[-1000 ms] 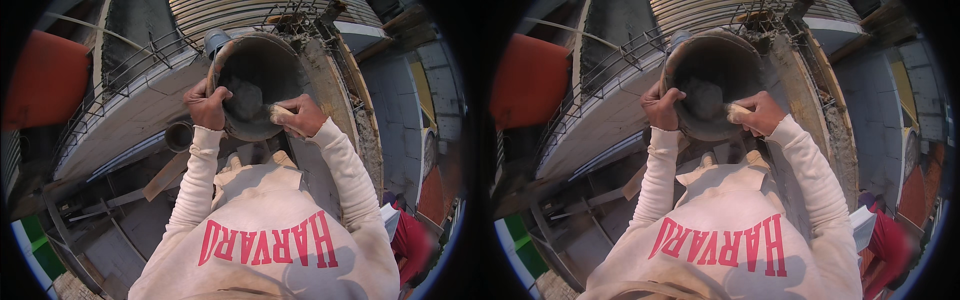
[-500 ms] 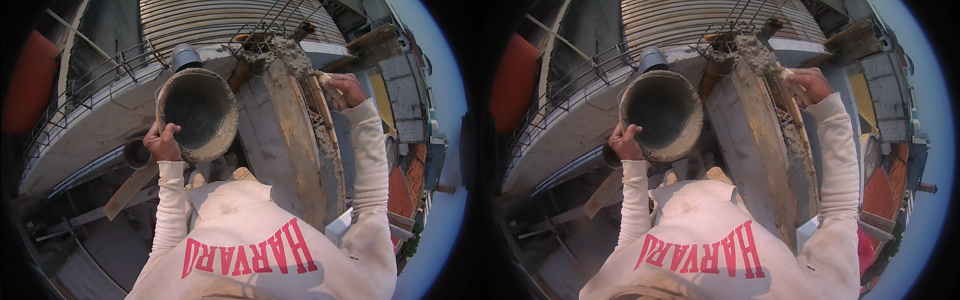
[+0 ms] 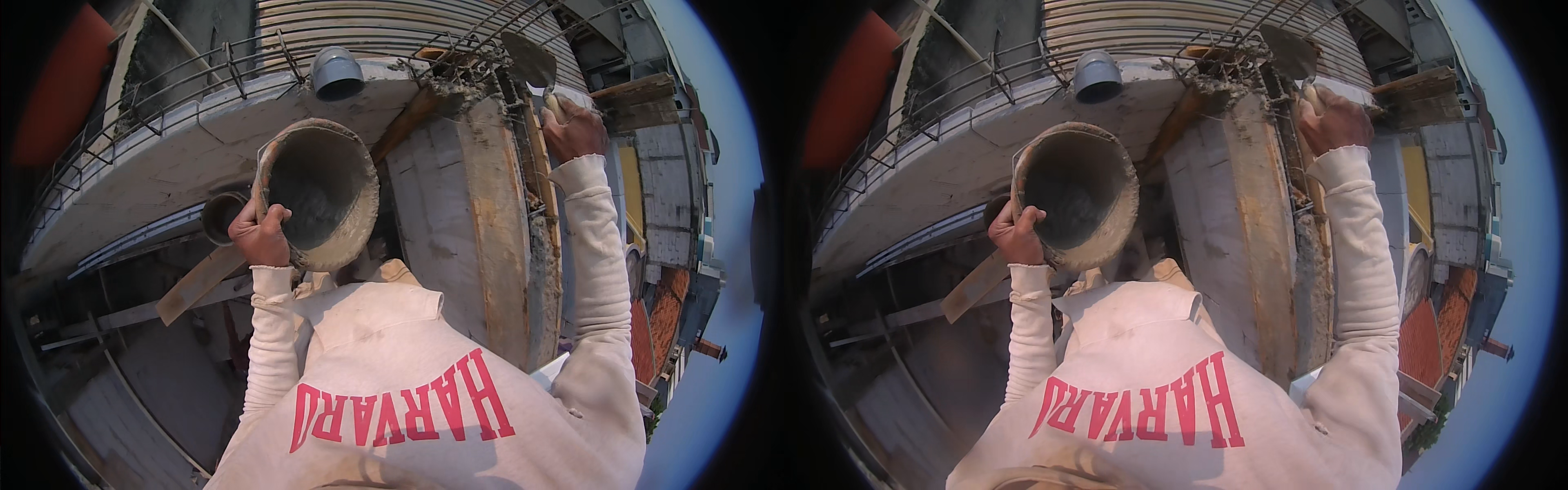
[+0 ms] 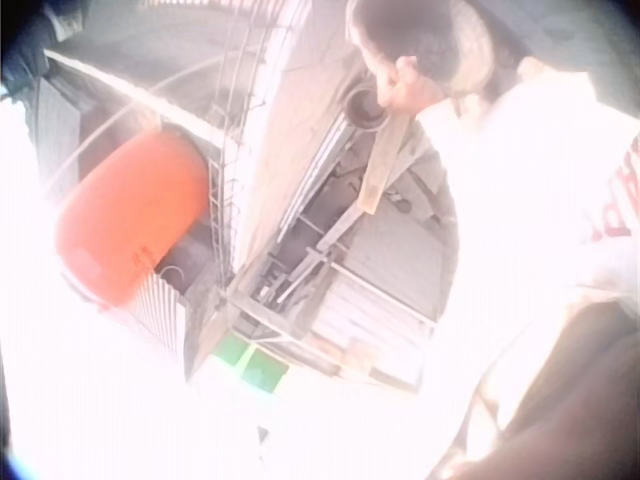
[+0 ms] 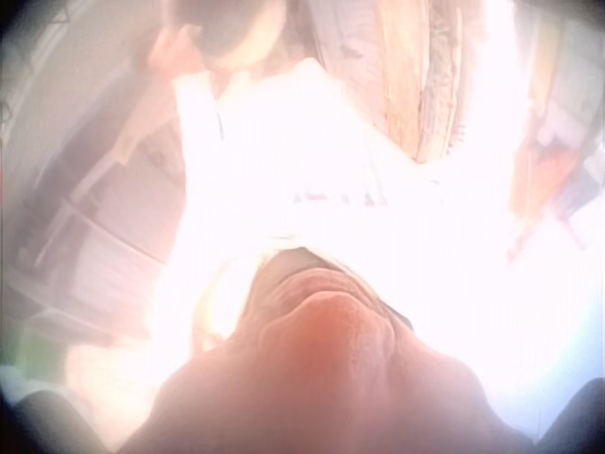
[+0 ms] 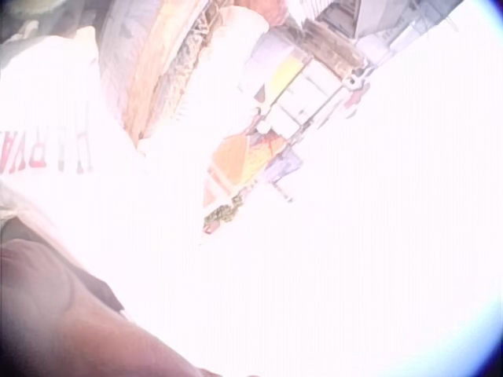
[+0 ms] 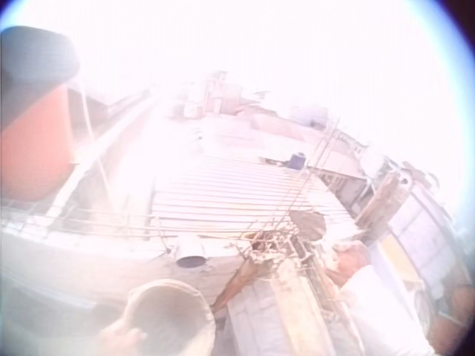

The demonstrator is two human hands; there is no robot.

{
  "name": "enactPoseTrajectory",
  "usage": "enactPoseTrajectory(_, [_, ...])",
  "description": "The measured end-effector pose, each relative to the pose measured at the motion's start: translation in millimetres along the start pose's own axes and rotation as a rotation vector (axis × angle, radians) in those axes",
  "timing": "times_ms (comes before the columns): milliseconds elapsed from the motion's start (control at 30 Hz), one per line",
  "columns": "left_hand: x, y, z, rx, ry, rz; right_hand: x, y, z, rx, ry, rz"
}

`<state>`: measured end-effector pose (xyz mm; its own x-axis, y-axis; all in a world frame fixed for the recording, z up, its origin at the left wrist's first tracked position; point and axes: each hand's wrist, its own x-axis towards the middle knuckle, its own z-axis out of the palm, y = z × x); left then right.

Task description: The person scoops wet cement from a bowl with a trowel and applies it to a rebar-reinforced concrete edge on a rooftop. The person repeatedly transfers cement from the bowl to the structure, smoothing it along the edge.

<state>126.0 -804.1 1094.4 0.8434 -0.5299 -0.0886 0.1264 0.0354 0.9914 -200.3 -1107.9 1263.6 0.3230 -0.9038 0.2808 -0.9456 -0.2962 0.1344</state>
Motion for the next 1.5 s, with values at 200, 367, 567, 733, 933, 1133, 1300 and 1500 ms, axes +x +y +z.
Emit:
enactPoseTrajectory(200, [17.1, -1.3, 16.4, 0.098, -0.131, 0.099, -90.0, -65.9, -35.4, 0.422, -0.196, -0.205])
enactPoseTrajectory(367, [22.1, 29.5, 58.7, 0.195, -0.336, 0.176, -126.7, -139.3, -1.2, 0.126, -0.299, -0.441])
enactPoseTrajectory(567, [27.1, 73.9, 69.4, 0.288, -0.576, 0.524, -112.9, -154.1, 12.0, 0.258, -0.431, -0.362])
enactPoseTrajectory(733, [33.1, 88.9, 65.7, 0.103, -0.607, 0.418, -120.8, -126.5, 71.1, 1.074, -0.590, -0.353])
enactPoseTrajectory(933, [22.1, 71.3, 66.7, -0.035, -0.419, 0.217, -145.3, -135.9, 33.9, 1.231, -1.008, 0.092])
enactPoseTrajectory(1133, [22.4, 29.7, 80.8, -0.271, -0.166, 0.054, -134.5, -100.0, 2.4, 1.378, -0.943, 0.111])
enactPoseTrajectory(1300, [27.7, 11.9, 63.8, -0.176, -0.107, 0.098, -105.1, -37.0, -23.8, 1.389, -0.905, 0.207])
enactPoseTrajectory(1500, [34.9, -4.6, 4.4, -0.090, 0.012, 0.067, -51.6, 41.5, -33.5, 1.270, -0.669, 0.344])
